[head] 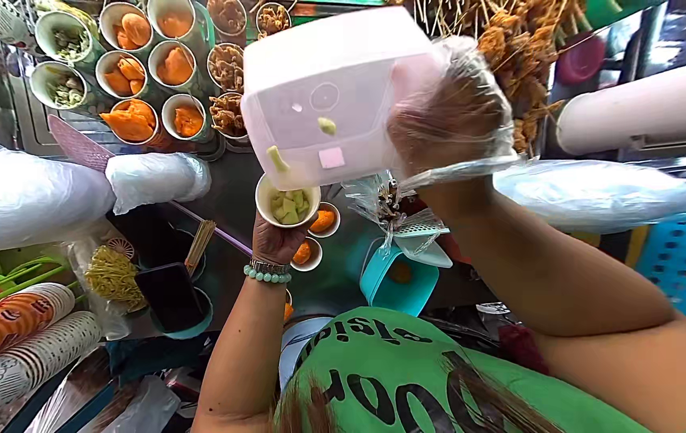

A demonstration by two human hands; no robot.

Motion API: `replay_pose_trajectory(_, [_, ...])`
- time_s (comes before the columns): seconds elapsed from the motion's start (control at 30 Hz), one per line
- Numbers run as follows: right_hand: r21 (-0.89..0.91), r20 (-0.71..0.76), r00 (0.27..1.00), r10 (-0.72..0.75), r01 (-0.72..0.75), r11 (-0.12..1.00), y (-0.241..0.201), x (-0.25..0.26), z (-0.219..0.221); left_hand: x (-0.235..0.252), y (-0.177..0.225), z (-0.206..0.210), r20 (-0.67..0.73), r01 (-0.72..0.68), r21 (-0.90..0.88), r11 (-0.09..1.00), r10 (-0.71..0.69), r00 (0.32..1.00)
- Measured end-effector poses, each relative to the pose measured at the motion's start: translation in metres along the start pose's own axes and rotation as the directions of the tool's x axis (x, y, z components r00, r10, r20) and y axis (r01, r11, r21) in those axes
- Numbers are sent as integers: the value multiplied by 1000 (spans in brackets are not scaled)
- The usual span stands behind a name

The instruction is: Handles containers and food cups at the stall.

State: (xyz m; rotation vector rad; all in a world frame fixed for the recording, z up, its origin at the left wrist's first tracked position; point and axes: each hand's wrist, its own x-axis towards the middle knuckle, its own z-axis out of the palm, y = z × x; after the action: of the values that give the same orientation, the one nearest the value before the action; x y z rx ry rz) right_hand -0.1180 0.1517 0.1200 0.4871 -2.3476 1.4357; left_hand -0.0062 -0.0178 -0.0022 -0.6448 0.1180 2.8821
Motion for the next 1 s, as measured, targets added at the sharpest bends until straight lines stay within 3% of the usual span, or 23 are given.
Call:
replay_pose_trajectory(0.1, [155,167,947,273,-299,942,11,-13,5,-13,7,-16,-51,-18,-11,1000,18,999])
replay_pose_trajectory(0.23, [115,266,875,405,-446,888,17,-24,18,-39,22,-42,-113,-105,9,994,105,988])
replay_pose_trajectory(0.37, [-139,383,857,344,-315,939,29,-37,41,-69,43,-70,-110,-208,-33,978,203,973])
replay_pose_trajectory(0.43, [-273,512,770,380,-274,922,25,-39,59,-82,51,-79,-105,-233,-89,968,224,969])
replay_pose_trajectory(0.53, [-363,689,574,442,-254,896,22,-42,90,-94,55,-81,-153,-278,-47,959,268,951])
replay_pose_trajectory(0.63, [-422,772,415,482,-232,876,24,-45,116,-103,56,-82,-180,-279,-10,960,272,945])
replay_pose_trajectory(0.77, [-523,776,306,551,-174,834,35,-48,141,-118,55,-99,-66,-245,31,969,247,967])
replay_pose_trajectory(0.83, [-575,755,318,573,-99,812,41,-47,150,-122,56,-107,8,-239,127,963,240,971])
replay_pose_trajectory(0.87, [-563,749,380,542,-64,824,43,-49,150,-122,56,-106,7,-235,152,960,237,971])
replay_pose_trajectory(0.93, [-454,747,567,347,54,889,45,-59,146,-117,56,-105,-48,-239,149,959,249,967])
replay_pose_trajectory(0.97, [-398,740,625,249,107,911,44,-63,146,-113,55,-104,-95,-250,137,959,264,960])
replay_pose_trajectory(1.0, [-347,759,621,199,127,929,40,-65,146,-107,53,-106,-134,-263,106,959,276,952])
